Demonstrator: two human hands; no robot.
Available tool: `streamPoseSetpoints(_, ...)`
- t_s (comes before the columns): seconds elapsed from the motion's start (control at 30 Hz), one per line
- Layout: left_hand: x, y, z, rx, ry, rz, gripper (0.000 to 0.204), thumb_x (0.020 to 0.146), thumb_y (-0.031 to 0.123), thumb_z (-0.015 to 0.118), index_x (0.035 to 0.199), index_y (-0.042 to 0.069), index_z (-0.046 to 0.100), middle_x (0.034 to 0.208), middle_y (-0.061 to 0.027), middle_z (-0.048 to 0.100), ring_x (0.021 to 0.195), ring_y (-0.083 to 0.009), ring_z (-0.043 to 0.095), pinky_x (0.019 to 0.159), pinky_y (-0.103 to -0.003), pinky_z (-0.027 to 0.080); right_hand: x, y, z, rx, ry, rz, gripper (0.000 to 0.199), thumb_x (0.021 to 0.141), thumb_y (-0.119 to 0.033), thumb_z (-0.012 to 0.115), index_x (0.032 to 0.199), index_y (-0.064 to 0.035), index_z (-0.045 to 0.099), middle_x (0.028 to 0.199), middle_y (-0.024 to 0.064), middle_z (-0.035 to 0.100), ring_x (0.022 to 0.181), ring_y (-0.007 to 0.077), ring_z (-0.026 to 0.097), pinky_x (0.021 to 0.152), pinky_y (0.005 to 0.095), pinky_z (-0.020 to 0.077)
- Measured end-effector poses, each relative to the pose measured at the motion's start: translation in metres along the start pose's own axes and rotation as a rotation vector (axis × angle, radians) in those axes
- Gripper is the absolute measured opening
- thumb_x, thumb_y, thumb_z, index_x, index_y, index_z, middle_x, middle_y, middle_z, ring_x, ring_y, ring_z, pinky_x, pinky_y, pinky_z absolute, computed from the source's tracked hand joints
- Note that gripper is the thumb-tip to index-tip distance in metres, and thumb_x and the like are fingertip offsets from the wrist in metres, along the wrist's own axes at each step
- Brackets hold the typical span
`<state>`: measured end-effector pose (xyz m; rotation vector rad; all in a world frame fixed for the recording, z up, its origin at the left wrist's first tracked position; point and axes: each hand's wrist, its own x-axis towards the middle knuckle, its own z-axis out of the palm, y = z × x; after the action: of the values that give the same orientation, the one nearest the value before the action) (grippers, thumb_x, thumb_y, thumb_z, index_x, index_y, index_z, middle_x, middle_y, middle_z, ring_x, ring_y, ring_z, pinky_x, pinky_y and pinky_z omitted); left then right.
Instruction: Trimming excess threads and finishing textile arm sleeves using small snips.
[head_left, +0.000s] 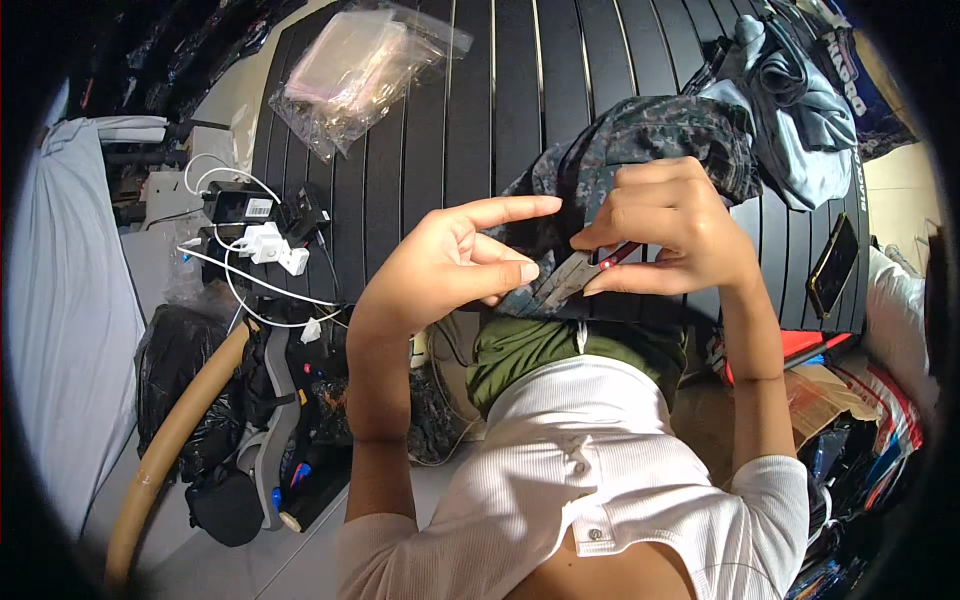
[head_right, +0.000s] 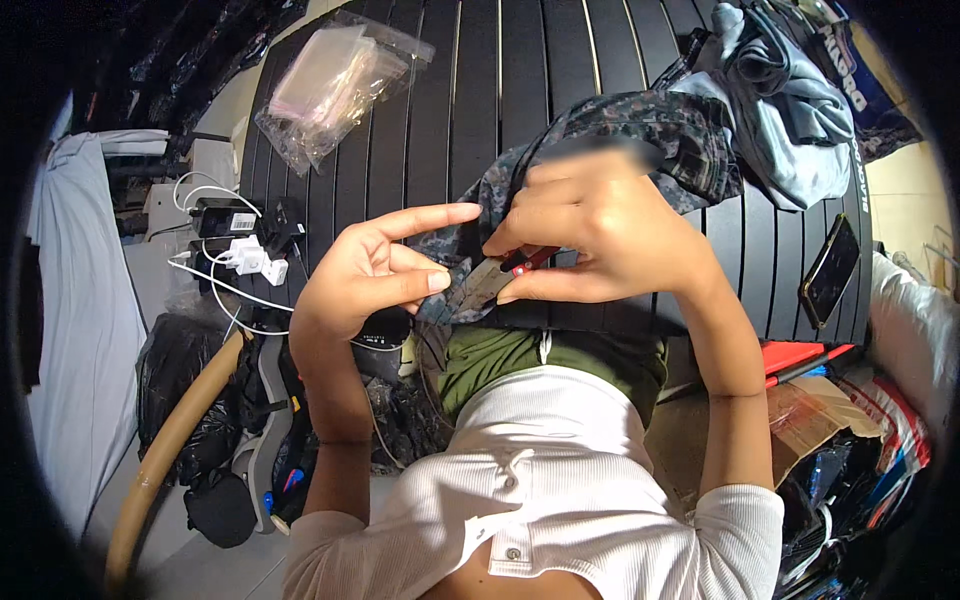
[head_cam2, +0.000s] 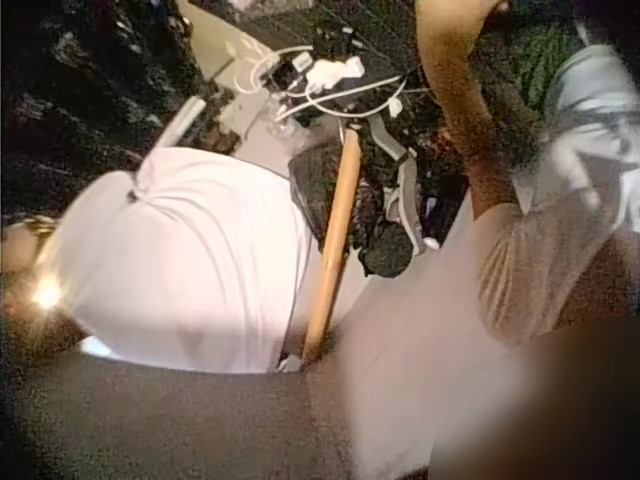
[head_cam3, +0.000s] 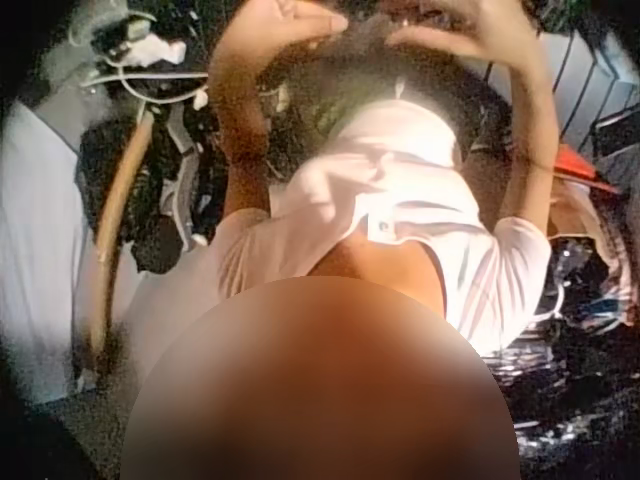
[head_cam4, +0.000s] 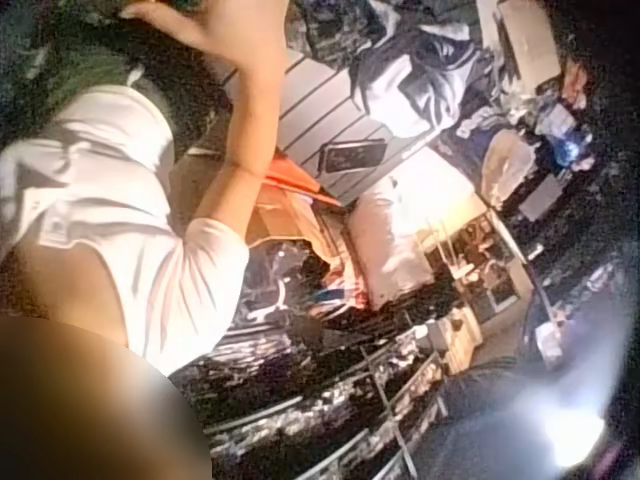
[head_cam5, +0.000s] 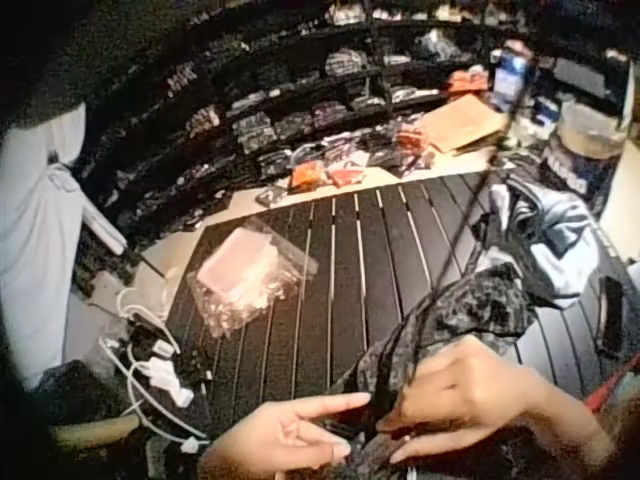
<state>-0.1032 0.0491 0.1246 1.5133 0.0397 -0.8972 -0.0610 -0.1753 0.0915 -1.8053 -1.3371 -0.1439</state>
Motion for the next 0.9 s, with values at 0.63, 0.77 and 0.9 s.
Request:
streamPoseSetpoints(0.63,-0.004,0.003,0.001,-0.015,0.015,0.002,0.05,0.076,0.006,0.061,0.124,0.006,0.046,0.073,-0.0032,0.063,0.058,-0.0017,0.047,0.055,-0.017,0.04,-0.011,0.002,-0.009,0.013,0.118,0.035,0.032,0.055,-0.025,0.077,0.073,-0.0018,0.064,0.06,0.0039,0.057,0.052,0.0164,0.053,0.045,0.026,0.0376)
streamPoseSetpoints(0.77,-0.007,0.003,0.002,-0.02,0.019,0.018,0.05,0.075,0.006,0.061,0.124,0.007,0.047,0.073,-0.0034,0.063,0.058,-0.0018,0.047,0.055,-0.017,0.04,-0.019,0.001,-0.019,0.055,0.203,0.139,0.04,0.052,-0.03,0.078,0.074,0.0006,0.064,0.059,0.006,0.056,0.054,0.0164,0.054,0.047,0.0251,0.0377)
streamPoseSetpoints(0.9,-0.006,0.002,0.003,-0.053,0.025,0.012,0.051,0.075,0.006,0.062,0.124,0.006,0.046,0.073,-0.0037,0.063,0.057,-0.0017,0.046,0.054,-0.016,0.04,-0.021,-0.004,-0.011,0.025,0.119,0.123,0.039,0.055,-0.03,0.077,0.076,-0.0002,0.063,0.058,0.0055,0.056,0.052,0.0169,0.054,0.046,0.0254,0.0375)
